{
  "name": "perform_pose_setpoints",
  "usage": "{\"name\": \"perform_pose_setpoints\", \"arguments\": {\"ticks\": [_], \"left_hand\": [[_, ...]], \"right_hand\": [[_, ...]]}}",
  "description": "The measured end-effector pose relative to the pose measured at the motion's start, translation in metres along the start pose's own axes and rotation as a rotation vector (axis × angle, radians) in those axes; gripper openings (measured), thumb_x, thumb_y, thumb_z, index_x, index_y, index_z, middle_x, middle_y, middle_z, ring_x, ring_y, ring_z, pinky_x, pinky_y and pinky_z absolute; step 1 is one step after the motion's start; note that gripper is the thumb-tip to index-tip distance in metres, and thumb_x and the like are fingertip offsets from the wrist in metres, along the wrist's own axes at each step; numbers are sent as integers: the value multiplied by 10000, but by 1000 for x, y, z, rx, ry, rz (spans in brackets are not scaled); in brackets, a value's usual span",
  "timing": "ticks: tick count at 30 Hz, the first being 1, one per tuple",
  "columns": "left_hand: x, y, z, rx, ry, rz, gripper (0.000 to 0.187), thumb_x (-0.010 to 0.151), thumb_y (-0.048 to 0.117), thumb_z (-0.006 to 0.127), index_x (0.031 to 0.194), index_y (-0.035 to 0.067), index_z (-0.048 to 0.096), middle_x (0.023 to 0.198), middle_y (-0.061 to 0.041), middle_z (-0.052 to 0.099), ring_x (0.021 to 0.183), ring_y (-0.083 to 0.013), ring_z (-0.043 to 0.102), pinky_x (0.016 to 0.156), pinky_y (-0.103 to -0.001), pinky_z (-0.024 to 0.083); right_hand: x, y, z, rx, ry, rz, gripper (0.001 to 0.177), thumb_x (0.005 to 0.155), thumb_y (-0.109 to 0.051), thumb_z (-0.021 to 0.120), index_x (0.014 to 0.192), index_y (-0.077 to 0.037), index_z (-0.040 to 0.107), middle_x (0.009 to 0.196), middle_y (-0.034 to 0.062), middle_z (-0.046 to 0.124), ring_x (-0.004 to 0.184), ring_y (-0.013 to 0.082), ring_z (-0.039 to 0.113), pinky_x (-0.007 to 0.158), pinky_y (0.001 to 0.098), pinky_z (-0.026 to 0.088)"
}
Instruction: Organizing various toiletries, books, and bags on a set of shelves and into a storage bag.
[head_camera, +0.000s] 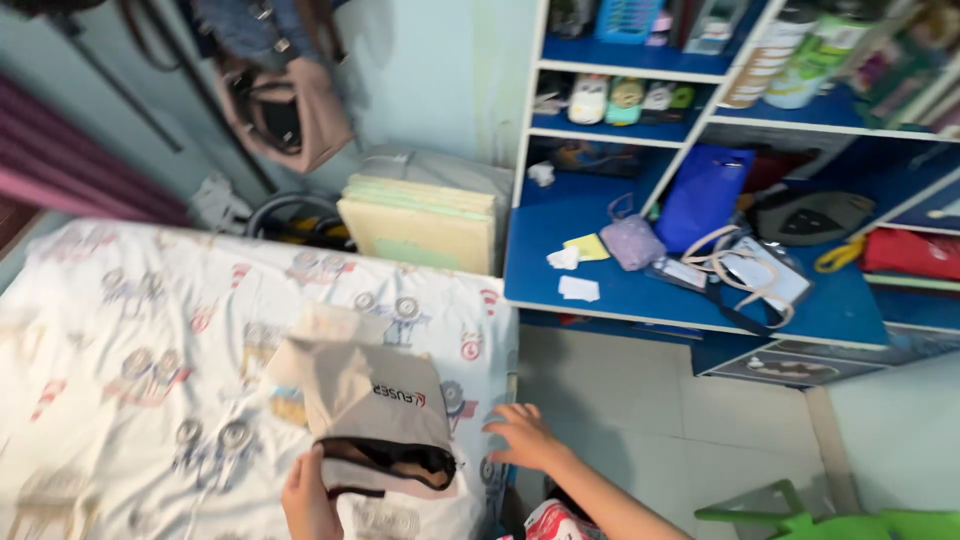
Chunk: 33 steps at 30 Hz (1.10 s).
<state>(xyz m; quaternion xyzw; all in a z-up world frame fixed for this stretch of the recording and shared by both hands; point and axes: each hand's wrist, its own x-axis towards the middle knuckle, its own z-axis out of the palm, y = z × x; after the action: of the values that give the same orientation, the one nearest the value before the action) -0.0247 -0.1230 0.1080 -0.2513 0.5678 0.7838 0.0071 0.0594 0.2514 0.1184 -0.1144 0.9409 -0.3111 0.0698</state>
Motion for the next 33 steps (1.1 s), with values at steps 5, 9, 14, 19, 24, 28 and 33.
{"name": "perform_pose_setpoints", "arguments": {"ticks": [5, 9, 14, 19, 24, 28, 33], "left_hand": [[-10, 19, -47, -269, 105, -39, 123, 1058, 197, 690, 1077, 132, 587, 902, -4, 600, 717, -213, 612, 694, -362, 523], [-18, -2, -67, -577, 357, 25, 252, 981, 143, 666, 1171, 151, 501, 1039, -49, 614, 880, -241, 695, 777, -406, 612], [-35, -69, -73, -386, 765, -3, 417, 864, 128, 704, 1177, 179, 433, 1062, -47, 544, 871, -197, 528, 733, -443, 532], [-123, -32, 21, 882, 521, 679, 288, 828, 132, 773, 1061, 32, 636, 1118, -142, 613, 1103, -343, 561, 944, -484, 451], [-115, -70, 45, 1191, -173, 668, 232, 831, 197, 725, 1057, 152, 695, 999, -49, 661, 932, -299, 655, 799, -455, 520], [-84, -101, 60, 1665, -330, 1026, 222, 797, 199, 639, 1007, 167, 700, 889, -65, 644, 841, -280, 658, 666, -450, 500], [-60, -114, 62, 1755, -480, 990, 70, 832, 220, 635, 876, 179, 671, 877, -42, 663, 842, -262, 677, 646, -442, 518]], "right_hand": [[-4, -10, 40, 5, -236, 160, 635, 832, -425, 795, 1393, -238, 562, 1353, 81, 558, 1256, 328, 544, 1020, 493, 415], [-5, -10, 77, 182, -283, 142, 638, 895, -368, 742, 1458, -215, 485, 1362, 109, 569, 1181, 323, 600, 963, 451, 508], [6, 15, 132, 457, -217, 278, 538, 870, -250, 747, 1366, -163, 556, 1160, 90, 708, 834, 202, 713, 757, 344, 589], [14, 32, 154, 672, -109, 457, 411, 913, -125, 655, 1321, -109, 609, 1084, 84, 761, 834, 147, 742, 742, 301, 576], [15, 54, 206, 770, -179, 524, 428, 908, -59, 577, 1335, -85, 593, 1122, 49, 749, 855, 152, 732, 774, 286, 575], [13, 58, 229, 824, -148, 569, 406, 906, -28, 529, 1300, -49, 625, 1081, 86, 756, 856, 160, 726, 763, 302, 594], [3, 65, 243, 778, -136, 564, 362, 928, -54, 548, 1275, -39, 651, 1057, 97, 757, 845, 163, 702, 762, 313, 581]]}}
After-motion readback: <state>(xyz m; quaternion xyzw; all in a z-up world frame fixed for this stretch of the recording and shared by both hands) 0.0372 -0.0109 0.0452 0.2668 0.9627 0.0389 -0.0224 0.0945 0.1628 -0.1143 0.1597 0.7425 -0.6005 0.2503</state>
